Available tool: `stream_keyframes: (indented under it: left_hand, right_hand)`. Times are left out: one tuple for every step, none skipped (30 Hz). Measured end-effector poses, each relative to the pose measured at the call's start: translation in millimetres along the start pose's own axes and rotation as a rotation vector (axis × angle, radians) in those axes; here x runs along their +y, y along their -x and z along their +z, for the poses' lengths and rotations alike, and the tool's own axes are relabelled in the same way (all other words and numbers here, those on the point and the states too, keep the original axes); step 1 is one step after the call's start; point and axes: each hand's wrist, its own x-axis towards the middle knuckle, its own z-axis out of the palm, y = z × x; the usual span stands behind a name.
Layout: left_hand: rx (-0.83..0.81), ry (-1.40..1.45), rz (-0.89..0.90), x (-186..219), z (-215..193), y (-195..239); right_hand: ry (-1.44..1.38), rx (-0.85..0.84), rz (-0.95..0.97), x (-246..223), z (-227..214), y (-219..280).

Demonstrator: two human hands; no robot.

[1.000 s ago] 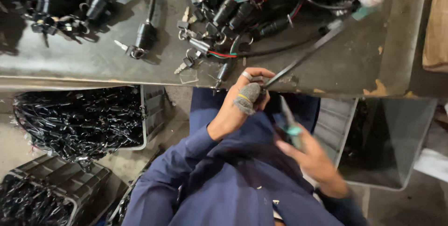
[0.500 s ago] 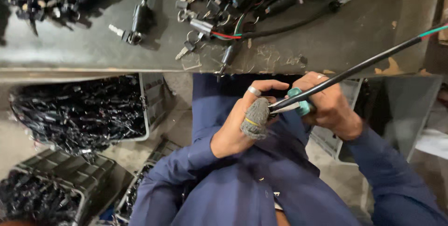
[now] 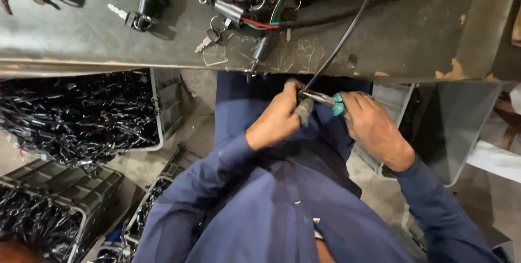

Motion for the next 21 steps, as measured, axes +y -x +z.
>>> stream_keyframes:
  left_hand:
    - [0.01, 0.027, -0.018, -2, 1, 0]
    - [0.007, 0.056, -0.027, -3, 0, -4]
    - [0.003, 0.086, -0.035, -4, -2, -7]
    - [-0.013, 0.119, -0.055, -6, -2, -5]
    - [-0.026, 0.127, -0.035, -7, -1, -2]
    - [-0.036, 0.131, -0.006, -7, -2, -4]
    - [-0.046, 0.136, 0.022, -6, -3, -7]
    - [-0.039, 0.131, 0.009, -5, -4, -5]
    - [-0.032, 0.126, -0.005, -4, -4, -2]
    - [-0.025, 0.12, -0.013, -2, -3, -2]
    - [-0.008, 0.052, -0.018, 0, -3, -1]
    - [0.01, -0.017, -0.021, 3, -2, -2]
    - [0.028, -0.086, -0.024, 6, -1, 0]
    - [0.062, -0.175, -0.033, 8, 2, 1]
    - [0.095, -0.263, -0.042, 9, 5, 3]
    - [0.132, -0.35, -0.05, 10, 7, 5]
    - [0.171, -0.383, -0.054, 10, 11, 5]
    - [0.215, -0.416, -0.057, 10, 12, 5]
    - [0.258, -0.449, -0.061, 9, 12, 5]
    - [0.255, -0.428, -0.121, 8, 12, 4]
    - [0.25, -0.406, -0.181, 8, 12, 3]
  right_hand:
    - [0.024, -0.016, 0.001, 0, 2, 2]
    - [-0.045, -0.01, 0.003, 3, 2, 0]
    - [-0.115, -0.004, 0.006, 7, 2, -4]
    - [-0.193, -0.005, 0.022, 7, 6, 0]
    - [-0.25, -0.044, 0.03, 9, 9, 2]
    - [-0.302, -0.076, 0.032, 14, 11, 0]
    - [-0.355, -0.109, 0.034, 21, 13, -3]
    - [-0.359, -0.135, 0.045, 25, 17, -3]
    - [-0.362, -0.162, 0.056, 29, 22, -3]
    - [-0.363, -0.184, 0.067, 34, 25, -4]
    - [-0.369, -0.179, 0.088, 37, 28, -4]
    - [-0.373, -0.172, 0.108, 38, 30, -4]
    - [-0.378, -0.166, 0.128, 39, 32, -5]
    - [-0.358, -0.14, 0.133, 36, 34, -4]
    - [-0.338, -0.114, 0.138, 31, 35, -3]
    - [-0.316, -0.09, 0.14, 26, 35, -3]
    - [-0.295, -0.033, 0.144, 19, 34, -3]
    - [-0.272, 0.023, 0.144, 11, 33, -5]
    - [-0.25, 0.079, 0.143, 2, 31, -6]
    - [-0.248, 0.073, 0.173, -5, 27, -7]
    - [-0.245, 0.067, 0.202, -12, 22, -8]
